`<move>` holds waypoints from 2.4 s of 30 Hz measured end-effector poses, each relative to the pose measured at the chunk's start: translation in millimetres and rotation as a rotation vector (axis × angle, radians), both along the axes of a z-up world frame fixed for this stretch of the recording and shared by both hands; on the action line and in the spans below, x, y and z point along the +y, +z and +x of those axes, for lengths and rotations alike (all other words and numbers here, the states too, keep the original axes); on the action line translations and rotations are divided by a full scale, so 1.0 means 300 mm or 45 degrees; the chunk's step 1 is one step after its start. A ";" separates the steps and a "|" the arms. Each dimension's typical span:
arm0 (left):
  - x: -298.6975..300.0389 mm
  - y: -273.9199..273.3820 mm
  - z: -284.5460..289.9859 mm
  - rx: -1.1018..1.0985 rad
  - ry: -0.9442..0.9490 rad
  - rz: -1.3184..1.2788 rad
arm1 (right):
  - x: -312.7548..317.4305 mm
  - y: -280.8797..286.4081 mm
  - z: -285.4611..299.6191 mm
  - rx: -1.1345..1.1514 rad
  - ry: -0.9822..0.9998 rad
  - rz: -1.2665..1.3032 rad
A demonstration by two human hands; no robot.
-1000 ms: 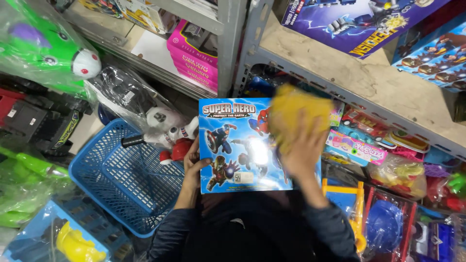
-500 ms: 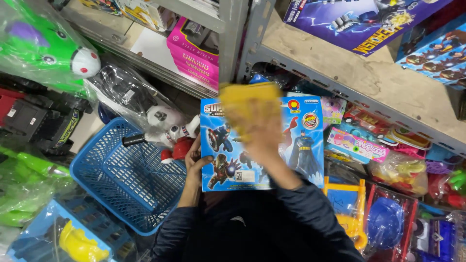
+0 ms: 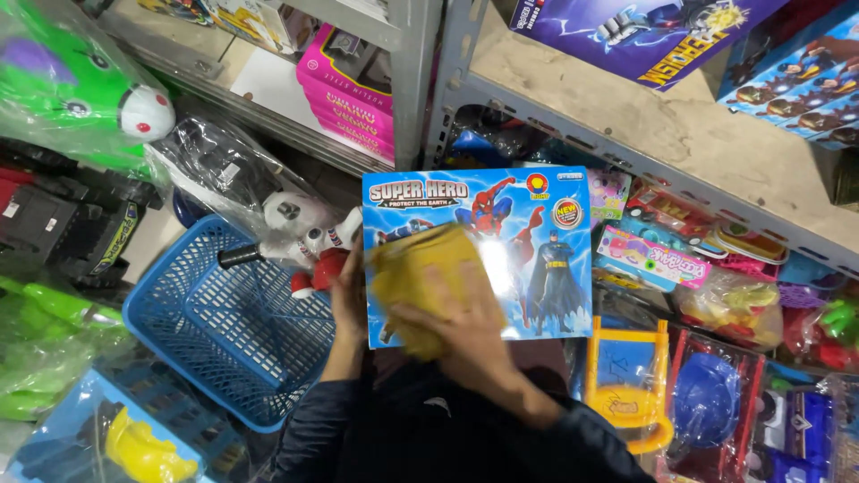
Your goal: Cleaning dust off of toy boxes on a retail shelf using a cloth.
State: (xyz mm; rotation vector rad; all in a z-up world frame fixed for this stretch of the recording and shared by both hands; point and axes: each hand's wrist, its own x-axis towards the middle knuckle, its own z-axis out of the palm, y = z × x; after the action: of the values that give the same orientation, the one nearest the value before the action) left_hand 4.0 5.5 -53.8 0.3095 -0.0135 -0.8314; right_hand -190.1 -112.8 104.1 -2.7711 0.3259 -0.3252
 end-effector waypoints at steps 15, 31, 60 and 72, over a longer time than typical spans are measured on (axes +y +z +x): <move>-0.044 0.106 -0.021 -0.676 0.060 0.414 | 0.002 0.037 -0.098 0.089 0.071 0.054; 0.046 -0.060 -0.090 -0.038 -0.209 0.167 | -0.256 -0.098 -0.195 0.055 -0.933 0.222; -0.412 0.705 -0.260 -1.510 0.033 0.106 | -0.095 0.257 -0.331 -0.577 -0.334 0.874; -0.637 0.513 -0.164 -1.578 0.253 0.287 | -0.259 0.615 -0.174 -0.742 -0.128 0.780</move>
State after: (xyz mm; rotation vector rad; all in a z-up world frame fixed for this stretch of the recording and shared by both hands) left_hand -45.2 -185.7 100.2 0.9826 -1.0333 -0.3362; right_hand -242.3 -190.5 288.5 -1.9611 0.3407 -0.8668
